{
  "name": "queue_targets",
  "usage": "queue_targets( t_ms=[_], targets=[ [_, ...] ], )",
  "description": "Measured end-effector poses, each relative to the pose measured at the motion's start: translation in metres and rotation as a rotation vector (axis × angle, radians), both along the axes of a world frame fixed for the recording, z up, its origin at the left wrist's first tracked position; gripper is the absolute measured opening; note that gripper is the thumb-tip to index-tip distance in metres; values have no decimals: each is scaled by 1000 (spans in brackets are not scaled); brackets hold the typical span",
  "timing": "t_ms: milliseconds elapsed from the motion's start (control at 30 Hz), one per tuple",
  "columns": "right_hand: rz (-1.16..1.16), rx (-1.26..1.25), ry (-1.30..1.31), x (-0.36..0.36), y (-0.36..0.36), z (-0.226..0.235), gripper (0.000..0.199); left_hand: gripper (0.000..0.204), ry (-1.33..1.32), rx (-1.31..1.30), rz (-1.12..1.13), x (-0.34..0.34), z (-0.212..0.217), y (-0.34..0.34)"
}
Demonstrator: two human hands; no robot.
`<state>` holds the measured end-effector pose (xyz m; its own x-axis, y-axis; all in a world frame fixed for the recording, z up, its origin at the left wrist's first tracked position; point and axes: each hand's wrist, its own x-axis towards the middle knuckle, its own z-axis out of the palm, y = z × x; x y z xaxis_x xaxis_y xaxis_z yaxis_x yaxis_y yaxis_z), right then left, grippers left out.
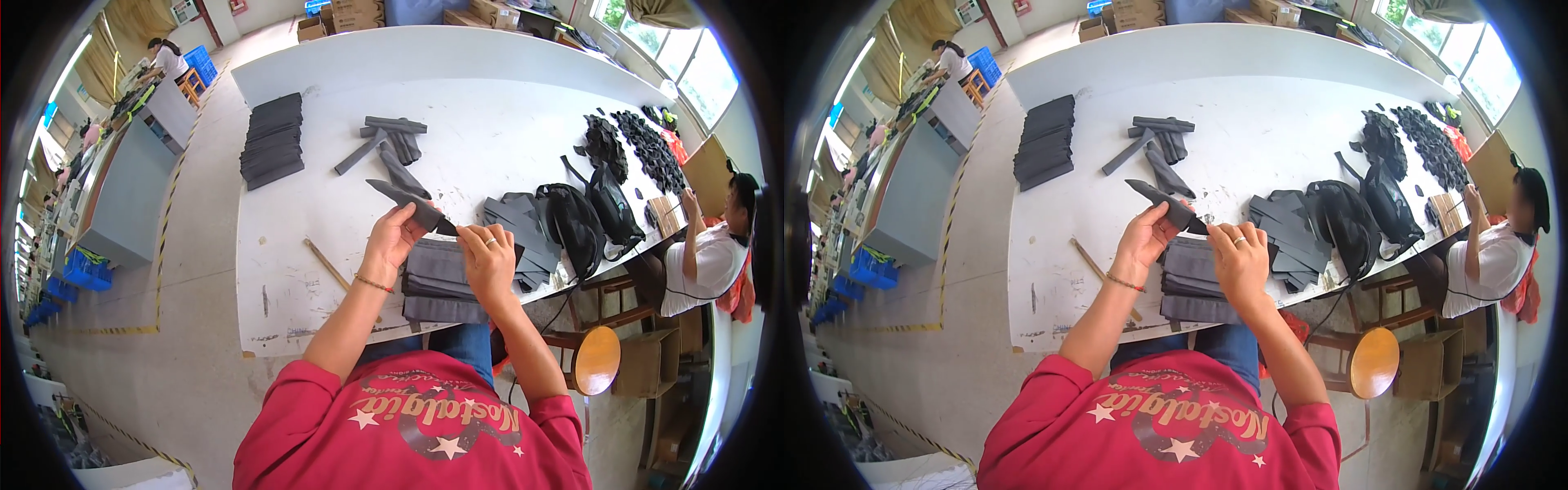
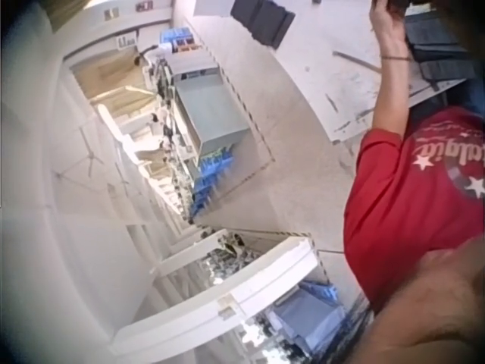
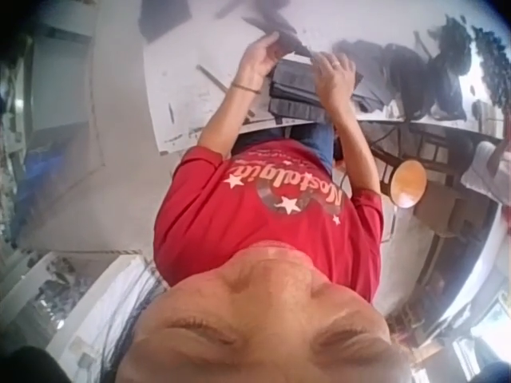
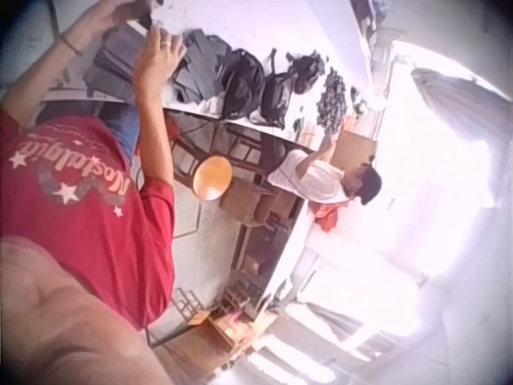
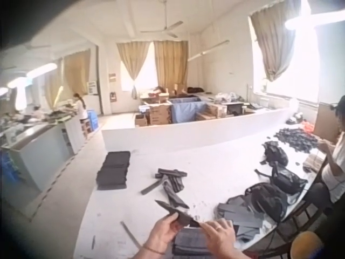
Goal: Inspecting and organizing curved gray foam components on a factory workbench.
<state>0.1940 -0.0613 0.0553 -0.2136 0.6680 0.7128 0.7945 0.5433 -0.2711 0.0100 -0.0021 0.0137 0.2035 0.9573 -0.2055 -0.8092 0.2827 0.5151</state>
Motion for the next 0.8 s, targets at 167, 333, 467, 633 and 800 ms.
queue_targets(
  t_ms=[167,333,467,633,800],
  targets=[
    [-3,65,-59,0,0,2,23,27,0,-38,6,0,-7,1],
    [23,51,-40,3,-2,2,22,28,-4,-71,8,2,-6,1],
    [5,27,-66,3,-1,5,22,29,33,-77,-26,3,-6,-2],
    [9,60,-117,7,0,8,22,29,38,-70,-48,2,-4,-4],
    [5,72,-152,6,-1,13,22,23,74,-12,-32,4,-3,-7]
  ],
)
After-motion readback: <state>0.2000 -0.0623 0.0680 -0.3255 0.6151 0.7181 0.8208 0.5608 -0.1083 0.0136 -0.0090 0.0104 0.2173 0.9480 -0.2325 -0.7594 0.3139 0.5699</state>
